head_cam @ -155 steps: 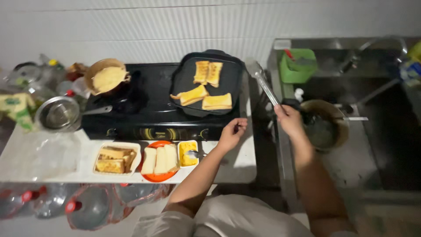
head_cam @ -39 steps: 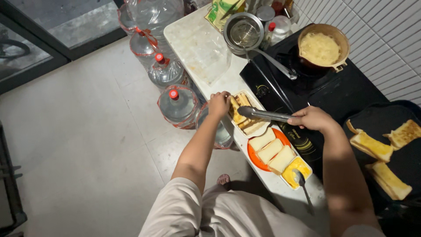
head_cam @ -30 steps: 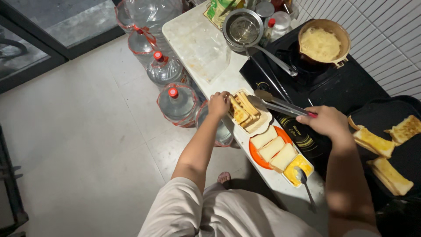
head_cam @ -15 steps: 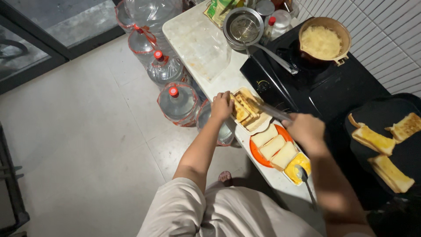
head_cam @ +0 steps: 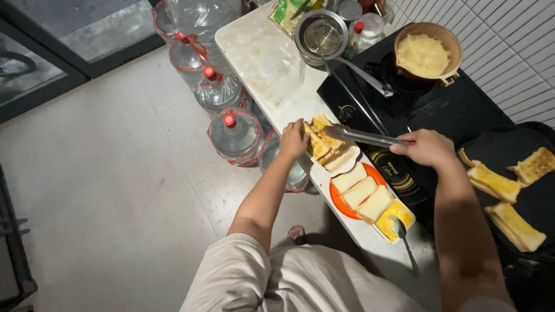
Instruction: The person spreads butter on slices of bread and places them on a griddle to toast. They flip the slices with tongs and transfer the finished toast to a tray.
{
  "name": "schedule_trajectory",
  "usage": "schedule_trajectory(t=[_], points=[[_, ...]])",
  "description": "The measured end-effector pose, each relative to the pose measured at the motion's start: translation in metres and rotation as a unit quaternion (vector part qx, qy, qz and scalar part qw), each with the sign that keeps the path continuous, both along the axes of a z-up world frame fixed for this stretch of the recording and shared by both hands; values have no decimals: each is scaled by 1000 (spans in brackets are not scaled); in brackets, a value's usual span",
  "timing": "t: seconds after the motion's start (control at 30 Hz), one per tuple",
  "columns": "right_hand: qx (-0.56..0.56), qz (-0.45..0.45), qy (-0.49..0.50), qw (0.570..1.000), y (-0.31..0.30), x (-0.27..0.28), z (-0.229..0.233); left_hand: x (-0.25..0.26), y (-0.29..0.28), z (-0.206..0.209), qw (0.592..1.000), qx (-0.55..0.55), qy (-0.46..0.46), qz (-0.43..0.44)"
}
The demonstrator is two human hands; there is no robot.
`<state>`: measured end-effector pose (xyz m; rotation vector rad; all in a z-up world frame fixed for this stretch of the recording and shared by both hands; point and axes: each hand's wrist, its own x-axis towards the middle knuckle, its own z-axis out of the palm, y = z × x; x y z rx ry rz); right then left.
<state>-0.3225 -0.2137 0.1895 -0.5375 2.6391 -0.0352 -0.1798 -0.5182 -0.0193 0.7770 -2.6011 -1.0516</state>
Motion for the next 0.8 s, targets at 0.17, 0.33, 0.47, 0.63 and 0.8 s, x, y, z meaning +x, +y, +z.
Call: schedule_trajectory(t=[0.17, 0.33, 0.47, 0.63, 0.8], points=[[24, 7, 47, 999, -13, 10, 15, 2, -2, 2, 1000, 1, 1, -7], [30, 12, 70, 997, -8, 28, 10, 6, -4, 2, 1000, 12, 10, -15], [4, 24, 16, 1000, 2, -7, -20, 8, -4, 2, 1000, 15, 7, -18], [-97, -32, -194, 976, 8, -72, -76, 5, -3, 2, 1000, 10, 9, -21], [-47, -14, -137, 989, 15, -71, -74, 1, -5, 1, 999, 4, 38, -25]])
